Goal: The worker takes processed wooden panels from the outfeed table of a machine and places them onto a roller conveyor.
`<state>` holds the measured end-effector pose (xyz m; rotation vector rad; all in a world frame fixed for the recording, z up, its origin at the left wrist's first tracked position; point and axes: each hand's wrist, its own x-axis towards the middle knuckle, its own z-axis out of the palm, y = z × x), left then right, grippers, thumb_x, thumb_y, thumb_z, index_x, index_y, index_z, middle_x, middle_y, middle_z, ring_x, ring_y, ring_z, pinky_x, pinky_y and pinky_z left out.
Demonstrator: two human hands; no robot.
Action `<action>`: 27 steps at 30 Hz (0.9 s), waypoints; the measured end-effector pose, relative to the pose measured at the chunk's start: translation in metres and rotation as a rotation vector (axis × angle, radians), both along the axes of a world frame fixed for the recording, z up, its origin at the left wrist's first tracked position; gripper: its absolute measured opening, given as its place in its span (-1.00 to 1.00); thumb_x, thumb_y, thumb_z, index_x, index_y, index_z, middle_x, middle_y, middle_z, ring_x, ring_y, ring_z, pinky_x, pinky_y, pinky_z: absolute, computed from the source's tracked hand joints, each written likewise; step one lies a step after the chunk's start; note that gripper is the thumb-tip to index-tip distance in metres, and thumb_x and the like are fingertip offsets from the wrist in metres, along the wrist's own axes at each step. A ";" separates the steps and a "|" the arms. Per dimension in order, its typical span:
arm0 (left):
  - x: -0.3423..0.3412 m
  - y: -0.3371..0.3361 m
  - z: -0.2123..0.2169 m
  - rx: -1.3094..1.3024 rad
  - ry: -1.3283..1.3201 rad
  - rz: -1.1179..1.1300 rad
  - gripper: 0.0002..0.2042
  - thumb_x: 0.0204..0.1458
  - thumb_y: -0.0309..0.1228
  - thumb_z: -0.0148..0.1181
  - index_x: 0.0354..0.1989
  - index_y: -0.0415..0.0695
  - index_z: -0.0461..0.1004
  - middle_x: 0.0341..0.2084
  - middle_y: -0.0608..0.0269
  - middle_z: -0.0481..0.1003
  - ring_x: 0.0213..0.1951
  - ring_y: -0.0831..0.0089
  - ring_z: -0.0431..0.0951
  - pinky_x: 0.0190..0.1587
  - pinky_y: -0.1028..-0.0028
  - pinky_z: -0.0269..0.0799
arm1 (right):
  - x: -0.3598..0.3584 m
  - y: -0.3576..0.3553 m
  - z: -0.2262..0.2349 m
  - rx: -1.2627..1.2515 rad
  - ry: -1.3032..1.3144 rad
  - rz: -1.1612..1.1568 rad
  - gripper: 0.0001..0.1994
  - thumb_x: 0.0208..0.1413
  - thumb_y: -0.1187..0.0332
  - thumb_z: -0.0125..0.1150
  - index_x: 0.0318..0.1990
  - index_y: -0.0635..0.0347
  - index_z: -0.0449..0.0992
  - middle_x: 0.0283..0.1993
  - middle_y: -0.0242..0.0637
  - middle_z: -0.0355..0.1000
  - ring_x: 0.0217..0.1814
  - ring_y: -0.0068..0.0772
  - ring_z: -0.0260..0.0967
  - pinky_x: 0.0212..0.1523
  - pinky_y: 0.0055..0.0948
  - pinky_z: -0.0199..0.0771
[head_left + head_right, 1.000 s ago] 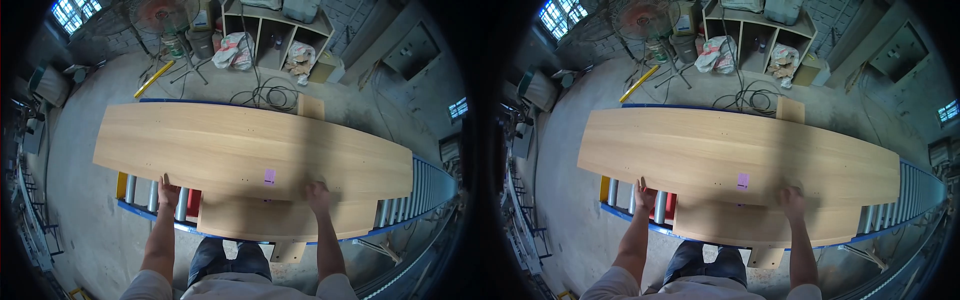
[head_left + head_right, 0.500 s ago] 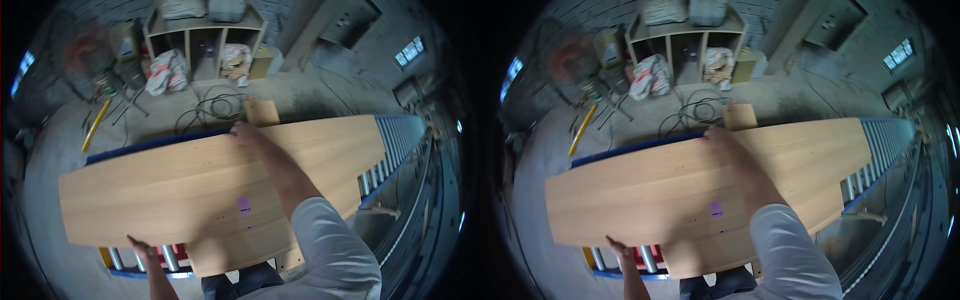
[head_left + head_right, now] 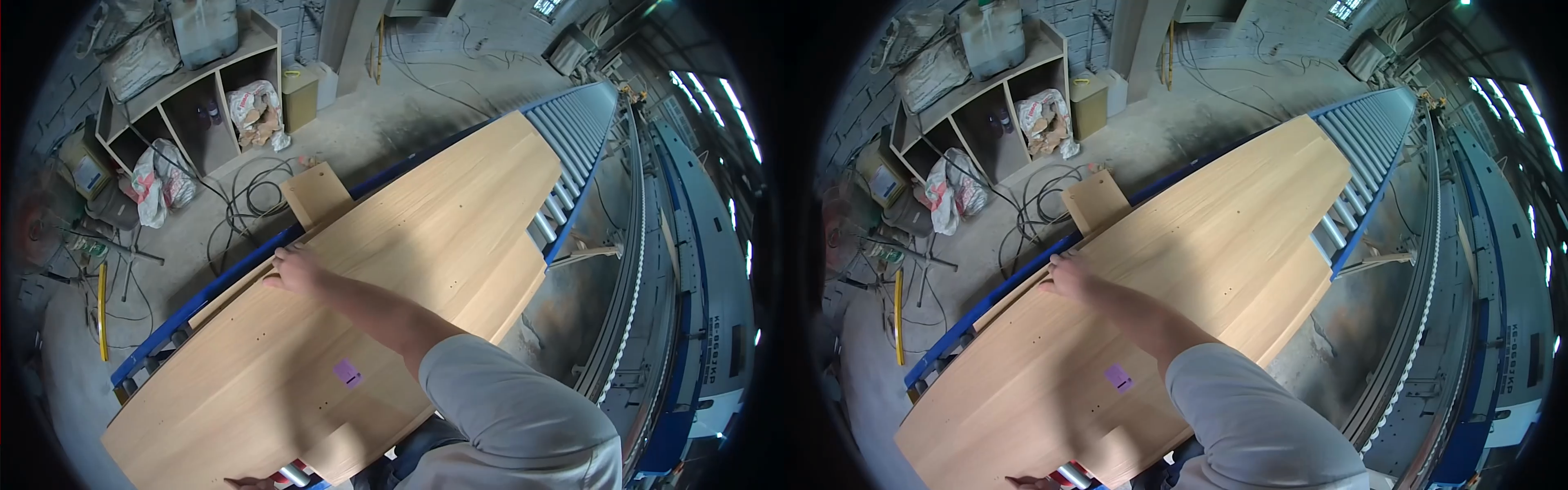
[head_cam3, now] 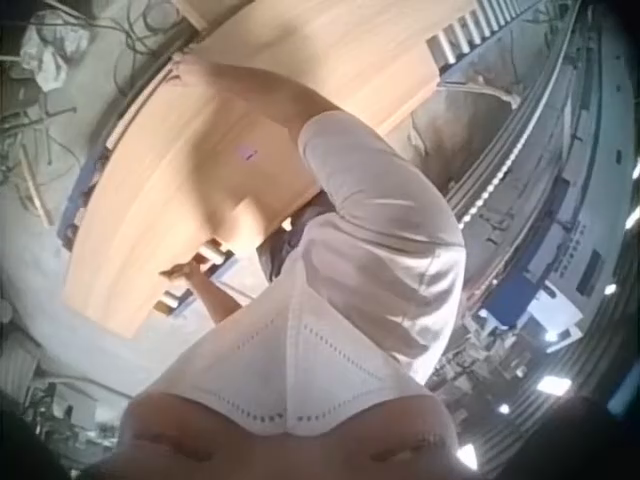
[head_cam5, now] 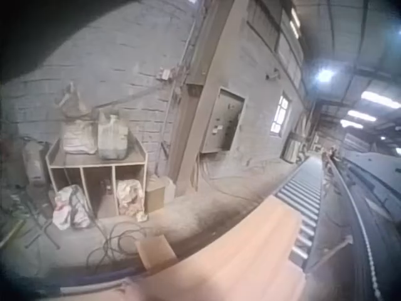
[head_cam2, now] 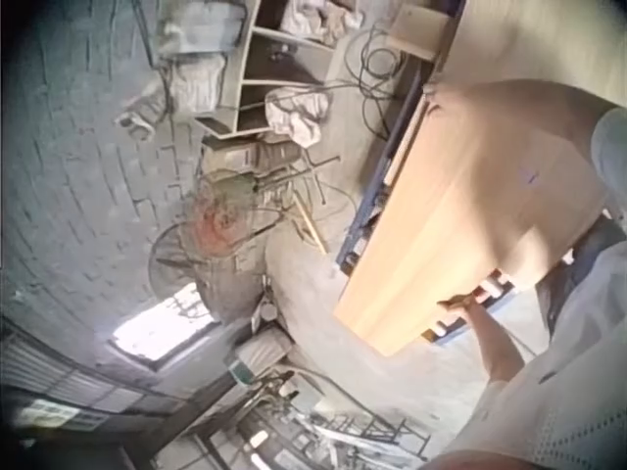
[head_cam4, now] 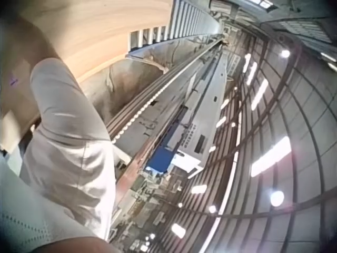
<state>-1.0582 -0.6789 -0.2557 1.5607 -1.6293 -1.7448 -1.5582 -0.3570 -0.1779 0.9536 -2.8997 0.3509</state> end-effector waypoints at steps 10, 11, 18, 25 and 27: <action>0.029 0.004 0.034 0.386 0.356 0.394 -0.17 -0.01 0.19 0.04 0.31 -0.14 0.02 0.34 0.06 0.01 0.33 0.12 -0.03 0.29 -0.03 -0.03 | 0.048 0.000 0.000 -0.115 0.042 0.005 -0.52 0.00 -0.10 0.15 -0.39 0.23 0.59 -0.30 -0.23 0.42 -0.17 -0.25 0.39 -0.03 -0.31 0.33; 0.038 0.003 0.028 0.415 0.370 0.415 -0.16 -0.01 0.19 0.03 0.32 -0.14 0.01 0.35 0.06 0.00 0.34 0.10 -0.05 0.30 -0.03 -0.06 | 0.053 0.005 0.000 -0.120 0.061 0.009 -0.52 0.00 -0.10 0.15 -0.40 0.23 0.58 -0.31 -0.22 0.42 -0.17 -0.24 0.39 -0.04 -0.30 0.34; 0.062 -0.014 0.010 0.439 0.358 0.457 -0.14 -0.02 0.22 -0.02 0.38 -0.02 -0.07 0.39 0.06 -0.13 0.37 0.01 -0.16 0.26 -0.25 -0.21 | 0.076 0.017 0.024 -0.308 0.049 0.062 -0.56 -0.01 0.04 0.25 -0.13 0.23 0.48 -0.05 -0.12 0.36 0.06 -0.07 0.30 0.13 -0.16 0.28; 0.054 0.019 0.069 0.218 -0.055 -0.004 -0.26 0.00 0.23 0.00 0.17 -0.14 0.19 0.00 -0.05 0.35 -0.02 -0.02 0.34 -0.12 -0.17 0.30 | 0.268 0.181 0.056 -0.394 -0.195 -0.819 -0.52 0.03 0.25 0.25 0.10 0.18 0.32 0.19 0.01 0.18 0.23 0.16 0.12 0.19 -0.12 0.27; 0.020 0.012 0.103 -0.267 -0.307 -0.100 -0.29 0.01 0.22 0.02 0.09 -0.20 0.23 -0.10 -0.06 0.35 -0.09 -0.02 0.37 -0.16 -0.11 0.32 | 0.346 0.231 0.036 -0.283 0.007 -1.019 -0.47 0.04 0.26 0.23 0.13 0.30 0.26 0.14 0.07 0.19 0.22 0.11 0.14 0.21 -0.17 0.19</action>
